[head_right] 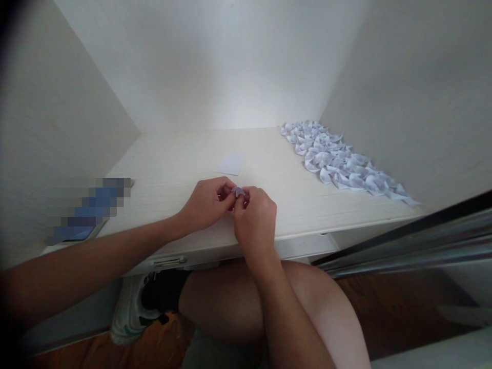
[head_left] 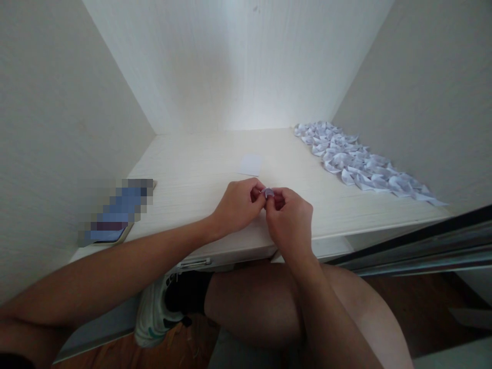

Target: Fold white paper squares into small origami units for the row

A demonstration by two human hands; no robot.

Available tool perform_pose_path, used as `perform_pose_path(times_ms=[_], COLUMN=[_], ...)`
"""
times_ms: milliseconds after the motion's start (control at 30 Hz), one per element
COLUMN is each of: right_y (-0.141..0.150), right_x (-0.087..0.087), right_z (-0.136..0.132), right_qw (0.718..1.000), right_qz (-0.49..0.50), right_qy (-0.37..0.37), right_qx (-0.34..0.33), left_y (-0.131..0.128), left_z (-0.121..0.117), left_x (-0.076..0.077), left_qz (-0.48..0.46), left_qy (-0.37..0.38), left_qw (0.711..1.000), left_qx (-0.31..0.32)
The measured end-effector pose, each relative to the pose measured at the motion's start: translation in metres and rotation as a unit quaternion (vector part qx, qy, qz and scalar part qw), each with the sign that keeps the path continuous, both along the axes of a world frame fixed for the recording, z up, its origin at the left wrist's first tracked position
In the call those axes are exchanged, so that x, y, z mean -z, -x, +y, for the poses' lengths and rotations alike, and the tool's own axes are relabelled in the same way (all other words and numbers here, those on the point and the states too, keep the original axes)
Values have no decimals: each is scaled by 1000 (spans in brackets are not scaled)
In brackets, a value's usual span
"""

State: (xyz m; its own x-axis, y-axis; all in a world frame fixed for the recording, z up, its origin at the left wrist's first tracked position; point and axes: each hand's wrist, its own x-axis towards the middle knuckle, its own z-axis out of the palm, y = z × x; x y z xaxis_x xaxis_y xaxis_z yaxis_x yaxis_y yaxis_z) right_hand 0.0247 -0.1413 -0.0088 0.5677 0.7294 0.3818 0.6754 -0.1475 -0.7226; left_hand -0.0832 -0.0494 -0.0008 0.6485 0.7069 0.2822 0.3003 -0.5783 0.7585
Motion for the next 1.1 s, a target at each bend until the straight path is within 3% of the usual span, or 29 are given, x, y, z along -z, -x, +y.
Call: perform_pose_path(times_ms=[200,367,533,700,800,967,1100], right_y=[-16,-34,-43,-48,-57,-78,-87], right_x=[2,-1,-3,4,4,-7,-9], right_z=[-1,1,1,3,5,2,-2], right_qw=[994,985,960,957,959,944,927], right_qz=[-19,-26,46,-48,-70,31,72], right_qy=[66,68,36,17,25,77,105], right_qx=[-83,-156,-274,-284,-273,-320,-353], left_y=[1,1,-1,-4,-1,10,14], left_z=[5,9,17,20,23,39,46], left_x=[4,2,3,3,-2,-7,-4], left_qz=[-27,-13,-43,-43,-36,18,46], left_qy=[-37,-38,127,243,248,135,116], left_qw=[997,999,991,969,968,970,959], left_qx=[67,37,-25,-26,29,200,256])
